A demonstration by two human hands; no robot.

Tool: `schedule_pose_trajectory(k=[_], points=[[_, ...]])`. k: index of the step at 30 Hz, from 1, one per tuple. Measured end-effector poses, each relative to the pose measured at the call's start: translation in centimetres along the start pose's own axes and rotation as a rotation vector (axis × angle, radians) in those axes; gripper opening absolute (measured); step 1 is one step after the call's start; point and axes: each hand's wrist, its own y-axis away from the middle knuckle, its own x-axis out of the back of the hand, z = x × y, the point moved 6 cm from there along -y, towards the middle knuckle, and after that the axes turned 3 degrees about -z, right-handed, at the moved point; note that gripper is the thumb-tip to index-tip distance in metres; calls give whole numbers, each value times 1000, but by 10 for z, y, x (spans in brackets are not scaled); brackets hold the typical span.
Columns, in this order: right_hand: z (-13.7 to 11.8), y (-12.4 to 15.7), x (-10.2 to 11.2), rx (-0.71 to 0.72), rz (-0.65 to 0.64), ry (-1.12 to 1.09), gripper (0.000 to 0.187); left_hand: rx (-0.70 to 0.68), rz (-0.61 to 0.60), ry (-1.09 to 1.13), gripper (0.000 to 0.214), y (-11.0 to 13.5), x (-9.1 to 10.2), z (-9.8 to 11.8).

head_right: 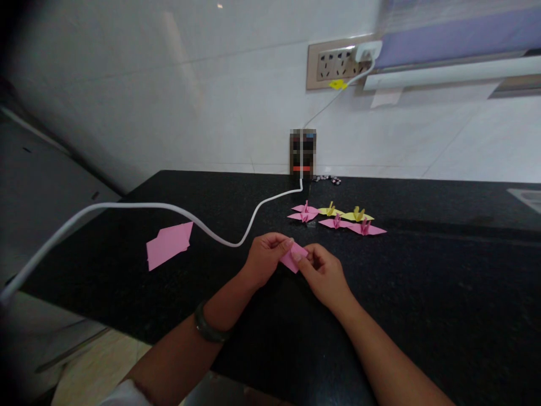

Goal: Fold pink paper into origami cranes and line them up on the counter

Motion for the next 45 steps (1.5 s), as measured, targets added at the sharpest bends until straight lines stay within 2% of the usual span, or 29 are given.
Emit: schedule_pose_trajectory(k=[14, 17, 21, 24, 30, 37, 40, 42, 45], points=[[3, 0, -6, -30, -146, -8, 21, -28, 22, -30, 23, 2, 1, -1], [3, 0, -5, -24, -151, -21, 22, -8, -42, -33, 25, 3, -3, -2], [3, 0, -2, -23, -126, -33, 21, -24, -125, -163, 28, 5, -7, -1], [2, 0, -3, -19, -141, -19, 21, -54, -112, -239, 26, 7, -6, -1], [2, 2, -5, -19, -177, -31, 20, -71, -66, -222, 32, 6, -5, 0], [4, 2, -2, -61, -151, -70, 19, -70, -106, -169, 27, 5, -8, 3], [5, 2, -3, -69, -162, -52, 17, -81, -69, -114, 24, 4, -5, 1], [7, 0, 0, -72, -116, -69, 19, -87, -40, -96, 22, 4, -4, 0], [11, -3, 9, -97, 22, -136, 20, -20, -56, -38, 22, 4, -5, -3]])
